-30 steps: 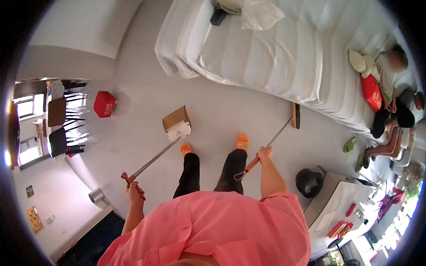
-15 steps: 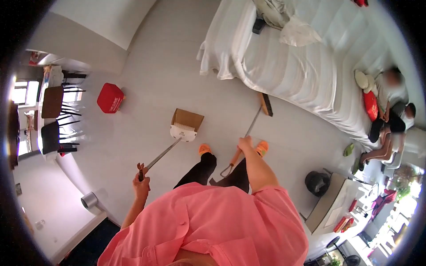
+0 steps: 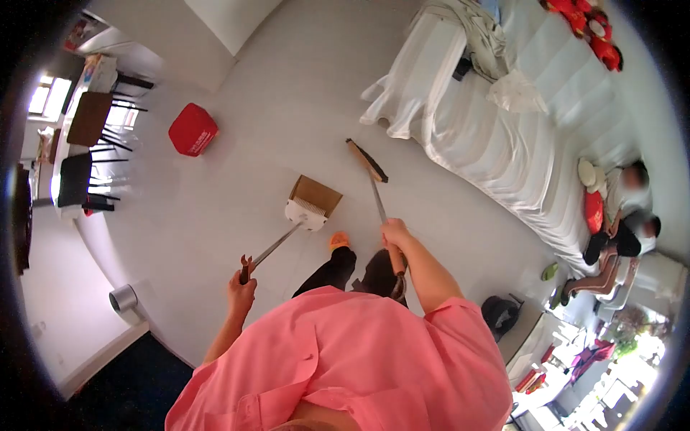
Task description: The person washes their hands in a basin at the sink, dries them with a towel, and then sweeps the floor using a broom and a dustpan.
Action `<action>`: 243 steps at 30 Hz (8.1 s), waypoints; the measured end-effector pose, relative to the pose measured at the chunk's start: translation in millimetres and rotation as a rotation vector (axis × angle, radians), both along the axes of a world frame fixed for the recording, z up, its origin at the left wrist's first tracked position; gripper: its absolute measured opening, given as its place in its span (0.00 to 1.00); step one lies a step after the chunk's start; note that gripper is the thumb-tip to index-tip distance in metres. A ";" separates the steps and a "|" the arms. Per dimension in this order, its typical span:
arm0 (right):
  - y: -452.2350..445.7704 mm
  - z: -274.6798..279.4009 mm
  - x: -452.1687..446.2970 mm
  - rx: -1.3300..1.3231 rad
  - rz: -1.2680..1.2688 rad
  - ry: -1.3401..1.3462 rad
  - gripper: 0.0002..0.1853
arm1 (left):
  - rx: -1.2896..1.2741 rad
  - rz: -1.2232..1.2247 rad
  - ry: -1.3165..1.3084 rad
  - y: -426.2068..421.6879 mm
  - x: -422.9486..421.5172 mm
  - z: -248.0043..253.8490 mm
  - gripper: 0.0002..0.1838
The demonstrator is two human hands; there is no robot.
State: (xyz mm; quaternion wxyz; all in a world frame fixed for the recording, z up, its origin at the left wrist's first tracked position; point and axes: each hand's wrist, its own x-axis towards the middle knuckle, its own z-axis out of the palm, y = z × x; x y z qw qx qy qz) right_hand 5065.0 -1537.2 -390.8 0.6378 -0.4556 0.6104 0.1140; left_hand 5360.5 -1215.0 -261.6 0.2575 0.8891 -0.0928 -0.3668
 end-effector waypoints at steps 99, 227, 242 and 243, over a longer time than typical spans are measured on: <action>36.7 82.8 58.8 0.480 0.426 -0.178 0.03 | 0.139 -0.290 -0.197 38.0 37.1 5.6 0.09; -1673.5 173.8 871.2 0.166 -1.390 -0.251 0.24 | 0.022 -2.148 -0.413 -2374.0 754.4 62.9 0.10; -1801.4 22.6 761.9 -0.077 -1.334 0.169 0.07 | 0.036 -1.663 -0.240 -2410.2 872.6 64.2 0.10; -1809.5 6.1 770.2 -0.053 -1.304 0.176 0.07 | 0.078 -1.617 -0.238 -2415.3 882.5 66.0 0.09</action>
